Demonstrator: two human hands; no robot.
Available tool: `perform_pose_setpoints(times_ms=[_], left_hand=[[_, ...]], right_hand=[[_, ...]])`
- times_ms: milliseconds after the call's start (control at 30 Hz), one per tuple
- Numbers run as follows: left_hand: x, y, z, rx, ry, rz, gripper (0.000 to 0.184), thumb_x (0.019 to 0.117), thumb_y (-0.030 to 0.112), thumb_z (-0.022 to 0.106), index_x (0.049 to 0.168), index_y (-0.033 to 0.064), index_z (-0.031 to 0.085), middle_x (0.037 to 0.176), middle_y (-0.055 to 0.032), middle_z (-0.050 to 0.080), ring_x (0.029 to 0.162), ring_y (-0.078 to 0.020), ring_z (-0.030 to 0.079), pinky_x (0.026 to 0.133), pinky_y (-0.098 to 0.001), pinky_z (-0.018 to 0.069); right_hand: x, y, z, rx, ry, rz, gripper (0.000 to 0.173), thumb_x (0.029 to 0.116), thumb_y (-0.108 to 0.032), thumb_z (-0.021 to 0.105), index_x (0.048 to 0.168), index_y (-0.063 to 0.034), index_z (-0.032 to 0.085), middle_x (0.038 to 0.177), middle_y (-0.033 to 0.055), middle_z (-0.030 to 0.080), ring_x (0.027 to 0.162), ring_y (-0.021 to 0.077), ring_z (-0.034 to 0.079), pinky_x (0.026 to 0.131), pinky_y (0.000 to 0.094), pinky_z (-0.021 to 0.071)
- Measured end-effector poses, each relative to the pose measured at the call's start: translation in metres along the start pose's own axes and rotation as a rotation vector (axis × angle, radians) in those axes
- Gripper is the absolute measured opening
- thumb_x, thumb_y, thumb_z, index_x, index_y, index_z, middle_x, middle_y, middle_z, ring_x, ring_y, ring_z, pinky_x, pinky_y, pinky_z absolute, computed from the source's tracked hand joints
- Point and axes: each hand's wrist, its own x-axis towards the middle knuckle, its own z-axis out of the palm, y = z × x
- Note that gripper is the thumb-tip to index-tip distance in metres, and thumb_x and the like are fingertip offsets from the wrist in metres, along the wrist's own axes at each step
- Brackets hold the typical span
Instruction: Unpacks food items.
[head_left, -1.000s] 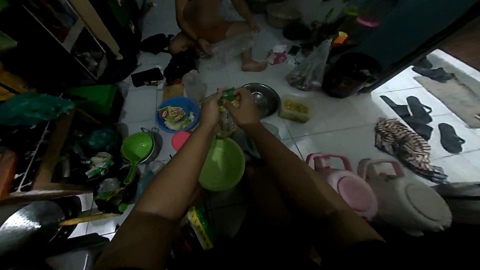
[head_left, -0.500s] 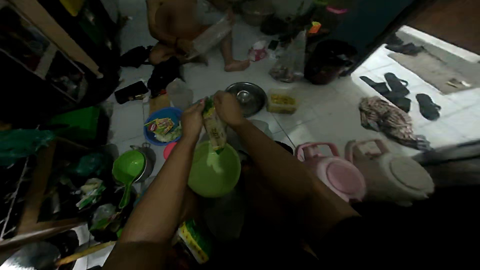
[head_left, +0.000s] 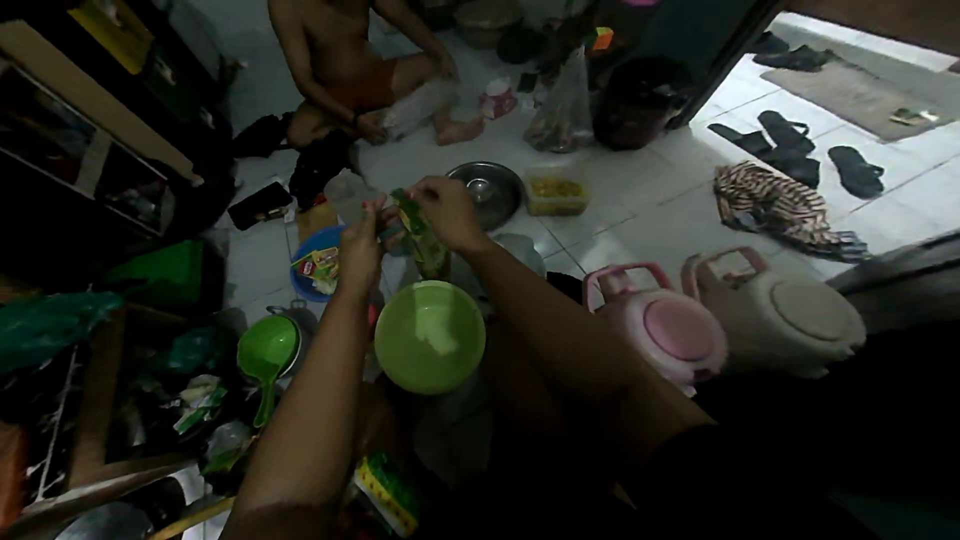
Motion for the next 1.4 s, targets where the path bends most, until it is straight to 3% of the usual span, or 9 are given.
perform_pose_setpoints(times_ms=[167, 300, 467, 567, 767, 933, 1067, 1200, 1400], left_hand=[[0.001, -0.013, 0.0, 0.035, 0.03, 0.044, 0.048, 0.1024, -0.001, 0.052, 0.15, 0.0014, 0.046, 0.134, -0.0131, 0.062, 0.11, -0.0129, 0.064, 0.095, -0.0301, 0.0532], [-0.006, -0.008, 0.008, 0.144, 0.125, 0.083, 0.037, 0.1019, 0.005, 0.059, 0.138, -0.0005, 0.059, 0.131, -0.0146, 0.065, 0.111, -0.0174, 0.064, 0.097, -0.0355, 0.0525], [-0.016, 0.002, 0.016, 0.253, 0.146, 0.174, 0.024, 0.0976, 0.002, 0.065, 0.12, -0.0019, 0.07, 0.129, -0.014, 0.066, 0.111, -0.0162, 0.065, 0.095, -0.0343, 0.0535], [-0.016, -0.006, 0.015, 0.185, 0.135, 0.135, 0.017, 0.0973, 0.004, 0.066, 0.113, 0.0014, 0.071, 0.113, -0.0087, 0.068, 0.097, -0.0136, 0.064, 0.087, -0.0334, 0.0554], [-0.014, -0.009, 0.009, 0.186, 0.013, 0.053, 0.01, 0.1026, 0.005, 0.057, 0.11, 0.0001, 0.062, 0.103, -0.0094, 0.062, 0.089, -0.0153, 0.061, 0.081, -0.0354, 0.0551], [-0.019, 0.0, 0.012, 0.019, -0.104, 0.009, 0.013, 0.1096, 0.014, 0.042, 0.11, 0.0105, 0.055, 0.101, -0.0021, 0.057, 0.085, -0.0104, 0.058, 0.074, -0.0308, 0.0525], [-0.019, -0.004, 0.015, -0.433, -0.032, -0.168, 0.025, 0.112, 0.021, 0.032, 0.125, 0.0112, 0.051, 0.106, -0.0071, 0.063, 0.089, -0.019, 0.066, 0.076, -0.039, 0.0574], [-0.011, -0.005, 0.002, -0.656, 0.062, -0.193, 0.026, 0.1108, 0.02, 0.03, 0.121, 0.0111, 0.052, 0.104, -0.008, 0.065, 0.091, -0.0216, 0.067, 0.079, -0.0422, 0.0579], [0.003, 0.005, -0.046, -0.838, 0.343, -0.079, 0.025, 0.1095, 0.022, 0.031, 0.115, 0.0098, 0.052, 0.101, -0.0073, 0.065, 0.092, -0.02, 0.067, 0.083, -0.0413, 0.0584]], right_hand=[[-0.004, -0.015, 0.016, -0.113, -0.007, -0.031, 0.025, 0.1067, -0.017, 0.055, 0.11, 0.0034, 0.069, 0.11, 0.0199, 0.069, 0.104, 0.0309, 0.067, 0.093, 0.0478, 0.0544], [-0.008, -0.022, 0.021, 0.003, 0.079, -0.021, 0.028, 0.1093, -0.014, 0.047, 0.113, 0.0071, 0.065, 0.111, 0.0236, 0.067, 0.105, 0.0324, 0.066, 0.094, 0.0481, 0.0535], [-0.006, -0.019, 0.023, 0.202, 0.015, 0.092, 0.034, 0.1126, -0.02, 0.039, 0.117, 0.0067, 0.06, 0.103, 0.0216, 0.063, 0.091, 0.0286, 0.063, 0.082, 0.0471, 0.0528], [-0.012, -0.017, 0.026, 0.159, 0.045, 0.07, 0.031, 0.1096, -0.021, 0.045, 0.095, 0.0006, 0.062, 0.079, 0.0138, 0.056, 0.068, 0.0241, 0.055, 0.06, 0.0432, 0.0463], [-0.004, -0.014, 0.022, 0.03, -0.083, 0.075, 0.032, 0.1072, -0.018, 0.051, 0.086, 0.0017, 0.065, 0.077, 0.0136, 0.057, 0.069, 0.0245, 0.055, 0.063, 0.0452, 0.0468], [-0.012, -0.021, 0.025, 0.143, 0.112, 0.119, 0.041, 0.1042, -0.026, 0.052, 0.072, -0.0036, 0.061, 0.063, 0.0097, 0.053, 0.057, 0.0225, 0.051, 0.053, 0.0436, 0.0413], [0.006, -0.017, 0.018, 0.558, 0.276, 0.284, 0.032, 0.1036, -0.023, 0.055, 0.077, -0.0064, 0.059, 0.062, -0.0017, 0.042, 0.054, 0.0086, 0.039, 0.052, 0.0276, 0.0366], [0.021, 0.005, 0.001, 1.216, 0.412, 0.384, 0.023, 0.1004, -0.013, 0.047, 0.078, -0.0194, 0.047, 0.052, -0.01, 0.035, 0.042, 0.0018, 0.035, 0.043, 0.0177, 0.0356], [0.025, 0.036, -0.029, 1.155, 0.328, 0.357, 0.023, 0.1022, -0.015, 0.045, 0.08, -0.018, 0.049, 0.053, -0.0099, 0.037, 0.042, 0.0019, 0.037, 0.043, 0.018, 0.0375]])
